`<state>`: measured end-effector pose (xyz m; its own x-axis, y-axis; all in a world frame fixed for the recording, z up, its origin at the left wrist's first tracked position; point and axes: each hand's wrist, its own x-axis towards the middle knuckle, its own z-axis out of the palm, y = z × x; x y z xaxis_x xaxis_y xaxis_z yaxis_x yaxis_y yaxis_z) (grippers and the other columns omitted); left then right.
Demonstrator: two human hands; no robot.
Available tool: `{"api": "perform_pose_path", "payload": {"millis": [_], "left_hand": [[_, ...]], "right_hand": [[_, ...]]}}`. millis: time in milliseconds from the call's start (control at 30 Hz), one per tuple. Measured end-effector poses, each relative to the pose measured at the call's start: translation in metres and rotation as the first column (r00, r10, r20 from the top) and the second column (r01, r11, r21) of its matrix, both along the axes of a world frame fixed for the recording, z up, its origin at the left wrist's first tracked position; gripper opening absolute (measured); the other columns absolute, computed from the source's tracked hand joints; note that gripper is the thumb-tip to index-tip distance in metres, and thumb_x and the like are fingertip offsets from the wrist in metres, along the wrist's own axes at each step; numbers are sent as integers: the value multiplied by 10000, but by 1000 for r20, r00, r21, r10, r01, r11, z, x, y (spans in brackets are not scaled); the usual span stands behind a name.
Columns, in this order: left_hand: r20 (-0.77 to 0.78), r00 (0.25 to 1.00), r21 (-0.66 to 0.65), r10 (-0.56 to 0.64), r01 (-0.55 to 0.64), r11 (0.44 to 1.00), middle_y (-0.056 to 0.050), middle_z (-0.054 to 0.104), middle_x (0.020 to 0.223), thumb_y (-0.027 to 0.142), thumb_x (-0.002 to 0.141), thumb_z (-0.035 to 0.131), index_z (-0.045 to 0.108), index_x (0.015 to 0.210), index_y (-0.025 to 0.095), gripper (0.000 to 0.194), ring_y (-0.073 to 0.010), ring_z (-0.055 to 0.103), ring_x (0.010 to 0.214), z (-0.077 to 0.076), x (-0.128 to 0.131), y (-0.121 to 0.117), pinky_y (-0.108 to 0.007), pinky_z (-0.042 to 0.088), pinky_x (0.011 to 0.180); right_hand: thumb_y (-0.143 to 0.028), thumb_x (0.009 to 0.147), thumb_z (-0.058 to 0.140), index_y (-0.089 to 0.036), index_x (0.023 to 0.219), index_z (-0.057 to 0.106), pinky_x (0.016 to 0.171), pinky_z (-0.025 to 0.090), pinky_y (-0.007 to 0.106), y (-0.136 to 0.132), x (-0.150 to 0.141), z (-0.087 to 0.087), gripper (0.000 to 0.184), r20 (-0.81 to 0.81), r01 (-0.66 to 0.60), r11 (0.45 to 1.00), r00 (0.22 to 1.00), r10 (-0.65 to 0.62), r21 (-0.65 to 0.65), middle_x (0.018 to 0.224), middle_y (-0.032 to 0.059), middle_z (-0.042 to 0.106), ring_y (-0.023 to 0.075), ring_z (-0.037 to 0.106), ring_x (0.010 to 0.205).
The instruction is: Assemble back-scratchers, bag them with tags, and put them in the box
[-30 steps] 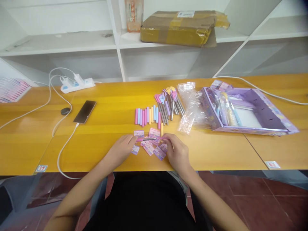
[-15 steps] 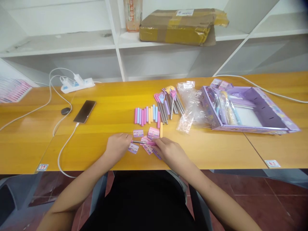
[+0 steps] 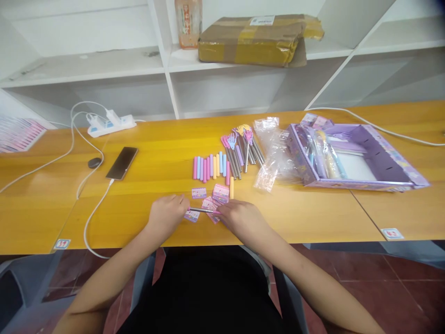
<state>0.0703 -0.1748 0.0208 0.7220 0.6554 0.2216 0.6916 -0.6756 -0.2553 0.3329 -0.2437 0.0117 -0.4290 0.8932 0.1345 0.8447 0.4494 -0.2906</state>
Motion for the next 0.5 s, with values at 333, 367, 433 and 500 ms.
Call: {"api": "perform_pose_path", "payload": {"millis": [333, 367, 433, 500], "left_hand": [[36, 991, 183, 128, -132, 974, -16, 626, 595, 133, 1029, 523, 553, 641, 203, 396, -176, 582, 599, 36, -143, 43, -291, 264, 563], [41, 989, 202, 141, -146, 968, -3, 609, 589, 160, 1053, 529, 528, 637, 203, 418, -164, 555, 592, 39, -157, 41, -282, 269, 565], [62, 987, 229, 149, -160, 960, 7, 568, 574, 200, 1076, 541, 479, 629, 203, 451, -157, 516, 583, 41, -175, 36, -271, 261, 555], [83, 986, 229, 147, -163, 960, 10, 542, 565, 215, 1082, 548, 455, 629, 202, 462, -159, 495, 581, 42, -182, 31, -268, 252, 546]], "right_hand": [[-295, 1042, 731, -265, 1103, 800, 737, 447, 332, -33, 190, -15, 96, 126, 99, 815, 971, -205, 571, 874, 35, 813, 190, 707, 802], [-317, 1031, 746, -278, 1074, 809, 731, 447, 334, -42, 210, -16, 85, 140, 134, 810, 956, -256, 570, 859, 32, 815, 187, 710, 781], [-354, 1003, 778, -297, 1033, 821, 741, 469, 336, -58, 239, -18, 78, 147, 192, 784, 930, -338, 590, 844, 40, 823, 192, 723, 774], [-385, 996, 779, -309, 1029, 826, 740, 490, 333, -70, 252, -20, 95, 136, 234, 761, 912, -388, 605, 834, 44, 827, 193, 742, 778]]}}
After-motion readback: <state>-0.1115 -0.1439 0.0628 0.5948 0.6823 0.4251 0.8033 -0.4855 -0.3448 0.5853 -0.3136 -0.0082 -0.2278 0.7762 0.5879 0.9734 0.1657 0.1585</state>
